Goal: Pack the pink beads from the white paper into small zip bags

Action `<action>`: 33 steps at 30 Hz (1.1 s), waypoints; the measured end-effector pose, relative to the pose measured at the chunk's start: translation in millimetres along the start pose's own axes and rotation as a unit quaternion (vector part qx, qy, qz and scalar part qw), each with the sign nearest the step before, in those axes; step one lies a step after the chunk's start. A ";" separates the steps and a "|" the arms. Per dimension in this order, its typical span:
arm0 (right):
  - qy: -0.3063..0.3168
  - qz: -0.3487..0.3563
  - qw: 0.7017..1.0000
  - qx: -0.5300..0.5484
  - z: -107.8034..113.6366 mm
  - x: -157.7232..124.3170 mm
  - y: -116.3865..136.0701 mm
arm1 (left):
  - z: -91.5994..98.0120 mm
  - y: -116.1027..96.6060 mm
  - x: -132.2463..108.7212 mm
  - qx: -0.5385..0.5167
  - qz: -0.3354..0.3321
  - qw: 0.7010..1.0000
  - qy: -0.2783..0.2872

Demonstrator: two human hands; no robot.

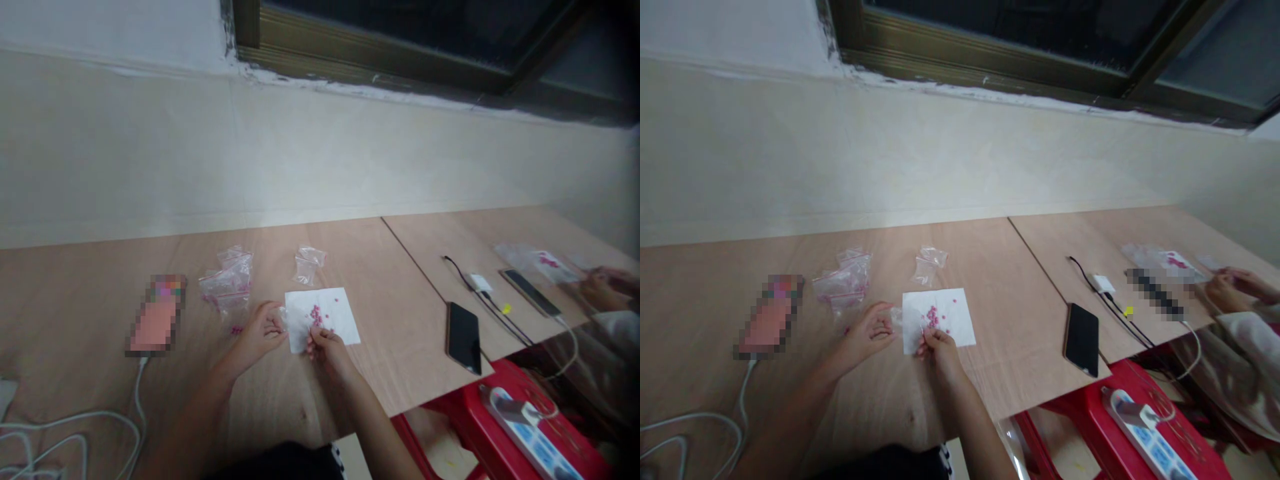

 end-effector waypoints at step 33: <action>0.108 0.234 0.922 -0.291 -79.9 -55.8 47.6 | 9.8 -54.9 -62.3 0.097 0.039 0.992 0.069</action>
Point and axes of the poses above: each hand's wrist, its own x-axis towards the middle knuckle, its own z-axis out of the back of the hand, y = z × x, the point moved 3 cm from there along x, towards the middle knuckle, and after that the axes turned 11 degrees about -x, right-handed, at the moved point
